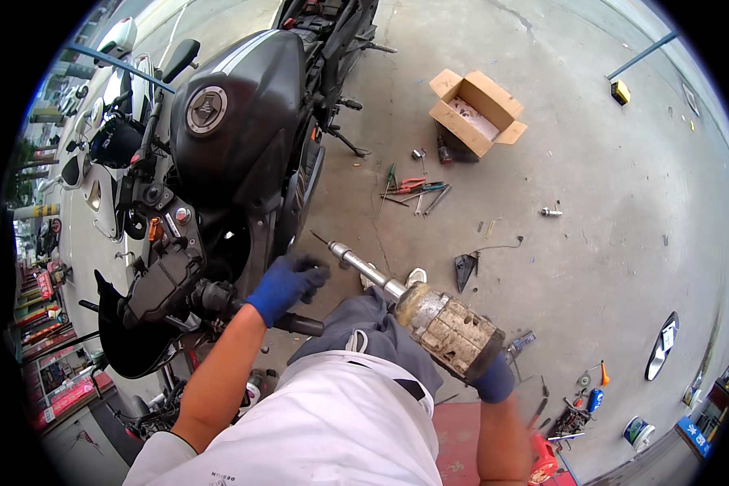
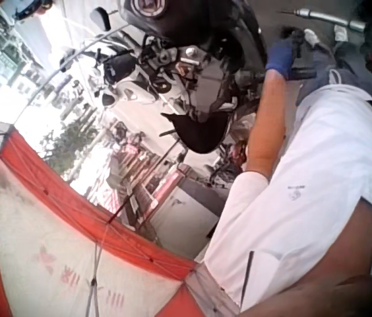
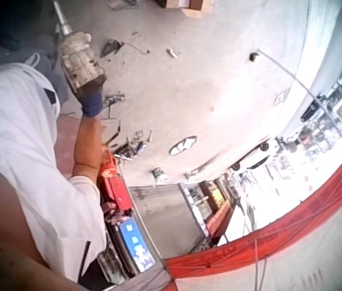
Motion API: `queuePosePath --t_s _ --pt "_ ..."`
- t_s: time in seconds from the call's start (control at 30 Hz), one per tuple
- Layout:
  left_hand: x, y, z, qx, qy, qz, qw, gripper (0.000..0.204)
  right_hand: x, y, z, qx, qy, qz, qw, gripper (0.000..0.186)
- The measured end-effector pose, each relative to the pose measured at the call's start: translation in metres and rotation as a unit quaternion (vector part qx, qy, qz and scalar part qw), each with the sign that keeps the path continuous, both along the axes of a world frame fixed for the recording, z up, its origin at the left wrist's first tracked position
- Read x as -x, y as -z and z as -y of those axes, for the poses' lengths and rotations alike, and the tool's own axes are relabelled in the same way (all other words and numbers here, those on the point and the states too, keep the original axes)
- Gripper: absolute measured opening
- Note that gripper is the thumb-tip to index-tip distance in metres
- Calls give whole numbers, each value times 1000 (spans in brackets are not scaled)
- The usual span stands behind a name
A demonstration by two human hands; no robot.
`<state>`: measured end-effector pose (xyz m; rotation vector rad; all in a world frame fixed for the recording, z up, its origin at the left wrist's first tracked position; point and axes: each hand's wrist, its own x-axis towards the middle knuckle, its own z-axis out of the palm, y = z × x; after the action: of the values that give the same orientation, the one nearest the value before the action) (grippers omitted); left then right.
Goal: The person uses a cordless impact wrench to remove bolts from the motorcycle's frame and side panels. They then detach and remove the motorcycle's fuel tank, placing it aside.
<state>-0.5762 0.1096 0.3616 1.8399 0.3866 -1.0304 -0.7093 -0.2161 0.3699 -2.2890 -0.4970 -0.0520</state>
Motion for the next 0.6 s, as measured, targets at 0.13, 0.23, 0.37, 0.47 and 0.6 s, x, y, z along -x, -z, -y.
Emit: queuePosePath --t_s 0.13,0.23,0.37,0.47,0.6 --pt "-31 -6 -21 340 -339 -57 875 22 -1 20 -14 -313 20 -227 922 43" --pt "-38 5 -33 337 -408 -48 847 27 -8 33 -30 -449 34 -283 847 47" --pt "-38 1 -22 388 -420 -68 817 31 -10 48 -31 -398 -34 -206 893 46" --pt "-37 7 -17 452 -413 -100 785 31 -6 36 -22 -433 -6 -177 884 54" --pt "-36 9 5 398 -437 -58 805 31 13 51 -18 -623 -43 -401 670 65"
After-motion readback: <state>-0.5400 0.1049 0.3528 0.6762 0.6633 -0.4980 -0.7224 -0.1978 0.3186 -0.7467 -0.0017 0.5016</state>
